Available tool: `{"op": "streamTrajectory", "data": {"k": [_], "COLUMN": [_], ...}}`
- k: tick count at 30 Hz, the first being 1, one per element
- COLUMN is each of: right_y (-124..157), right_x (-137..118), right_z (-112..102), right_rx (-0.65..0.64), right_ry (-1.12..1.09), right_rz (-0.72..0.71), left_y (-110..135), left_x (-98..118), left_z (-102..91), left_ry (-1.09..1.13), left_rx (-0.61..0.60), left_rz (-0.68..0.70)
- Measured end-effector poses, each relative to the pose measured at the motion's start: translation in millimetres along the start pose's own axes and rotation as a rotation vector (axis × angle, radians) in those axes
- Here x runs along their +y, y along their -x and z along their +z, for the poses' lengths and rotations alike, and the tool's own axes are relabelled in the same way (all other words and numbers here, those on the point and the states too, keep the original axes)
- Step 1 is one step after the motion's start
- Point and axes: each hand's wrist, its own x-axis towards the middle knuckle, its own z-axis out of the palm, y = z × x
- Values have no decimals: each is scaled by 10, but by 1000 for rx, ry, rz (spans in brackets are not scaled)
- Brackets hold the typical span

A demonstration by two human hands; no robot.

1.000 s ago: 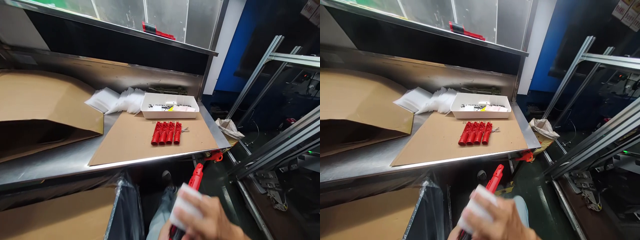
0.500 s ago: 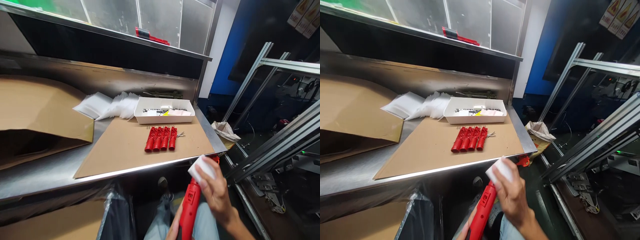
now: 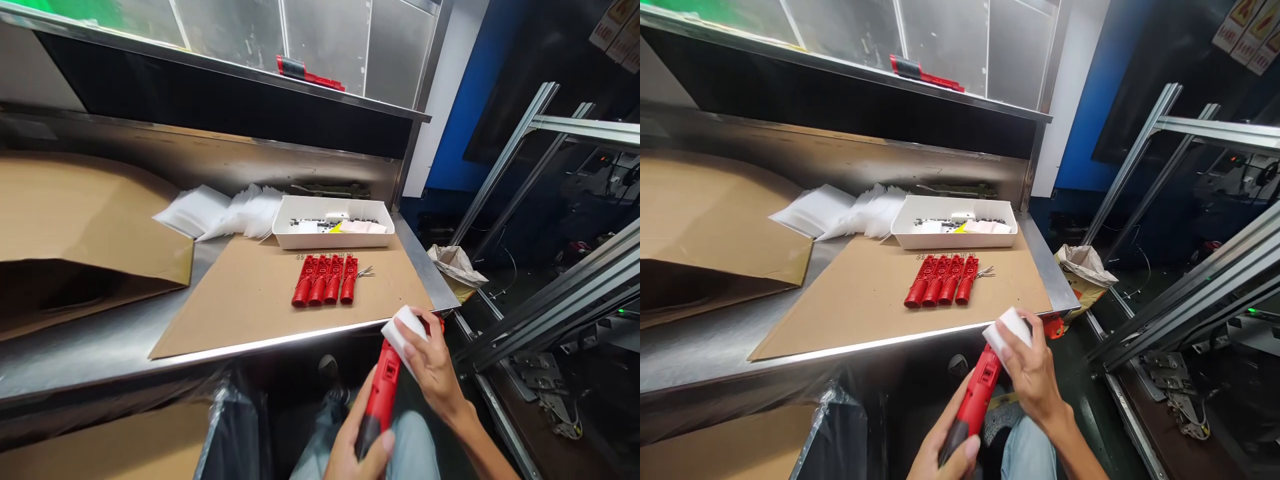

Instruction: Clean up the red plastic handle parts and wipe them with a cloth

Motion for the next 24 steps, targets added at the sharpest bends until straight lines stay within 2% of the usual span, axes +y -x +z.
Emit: {"op": "streamTrajectory", "data": {"k": [4,7,9,11,14,17,24], "right_y": [-423,-651,-729,-759,-762,-738,-542], "right_x": [507,771,857,887,892,895,871], "right_z": [6,44,86,131,188,236,406], "right_rx": [-93,-183,-239,-273,-289,-250,-198], "right_ry": [94,152,180,196,212,230,348], "right_rz": [143,159,156,158,180,187,3], "left_y": [-707,-1187,-1381,-1468,-1472,-1457,-1535], "left_x": [163,280,324,336,307,274,374], "left_z": [-102,-262,-371,-458,-526,-539,-567], "left_ry": [-20,-1,-14,-48,-119,-165,-81], "left_rx": [-220,-265,-268,-250,-209,-182,-206], "left_rz": [-203,-271,-318,-372,-438,-478,-619]}}
